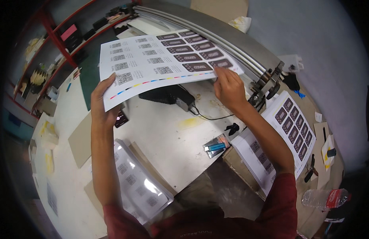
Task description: The person repeatedly places a sheet of printed QR codes into a manual laminator, feeds it through, and stacks the finished laminated sheets on the table. The person handles each sheet one at a time, aligning it before insertion and smoothing it after lamination.
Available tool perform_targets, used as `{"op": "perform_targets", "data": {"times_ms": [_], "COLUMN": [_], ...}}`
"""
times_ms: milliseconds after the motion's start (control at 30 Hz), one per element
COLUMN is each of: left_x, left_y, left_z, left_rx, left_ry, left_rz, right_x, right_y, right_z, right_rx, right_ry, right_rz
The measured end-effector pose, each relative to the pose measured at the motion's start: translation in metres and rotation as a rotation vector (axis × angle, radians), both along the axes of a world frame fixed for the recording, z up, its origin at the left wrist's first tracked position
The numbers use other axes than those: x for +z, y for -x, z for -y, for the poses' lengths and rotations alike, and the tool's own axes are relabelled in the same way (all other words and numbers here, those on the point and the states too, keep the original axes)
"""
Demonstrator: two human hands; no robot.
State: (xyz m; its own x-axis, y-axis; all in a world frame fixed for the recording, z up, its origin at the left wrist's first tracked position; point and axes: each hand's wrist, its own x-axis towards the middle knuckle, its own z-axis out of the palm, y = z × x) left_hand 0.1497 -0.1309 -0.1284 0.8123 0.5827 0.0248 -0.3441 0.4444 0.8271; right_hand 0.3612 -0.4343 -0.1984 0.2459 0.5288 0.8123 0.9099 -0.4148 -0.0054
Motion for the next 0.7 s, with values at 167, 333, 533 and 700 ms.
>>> {"op": "perform_targets", "data": {"times_ms": [167, 333, 533, 700], "left_x": [0.01, 0.049, 0.089, 0.016], "left_y": [0.097, 0.231, 0.357, 0.448], "left_z": [-0.013, 0.009, 0.029, -0.005], "left_rx": [0.489, 0.448, 0.955, 0.899], "left_ry": [-0.3, -0.8, -1.008, -0.666], "left_rz": [0.312, 0.423, -0.15, -0.667], "right_x": [0.079, 0.182, 0.251, 0.146], "right_y": [0.072, 0.16, 0.194, 0.261], "right_z": [-0.029, -0.023, -0.096, -0.227], "right_rx": [0.164, 0.313, 0.571, 0.81], "right_ry": [-0.132, 0.13, 0.27, 0.541], "right_rz": [0.161, 0.011, -0.273, -0.524]}}
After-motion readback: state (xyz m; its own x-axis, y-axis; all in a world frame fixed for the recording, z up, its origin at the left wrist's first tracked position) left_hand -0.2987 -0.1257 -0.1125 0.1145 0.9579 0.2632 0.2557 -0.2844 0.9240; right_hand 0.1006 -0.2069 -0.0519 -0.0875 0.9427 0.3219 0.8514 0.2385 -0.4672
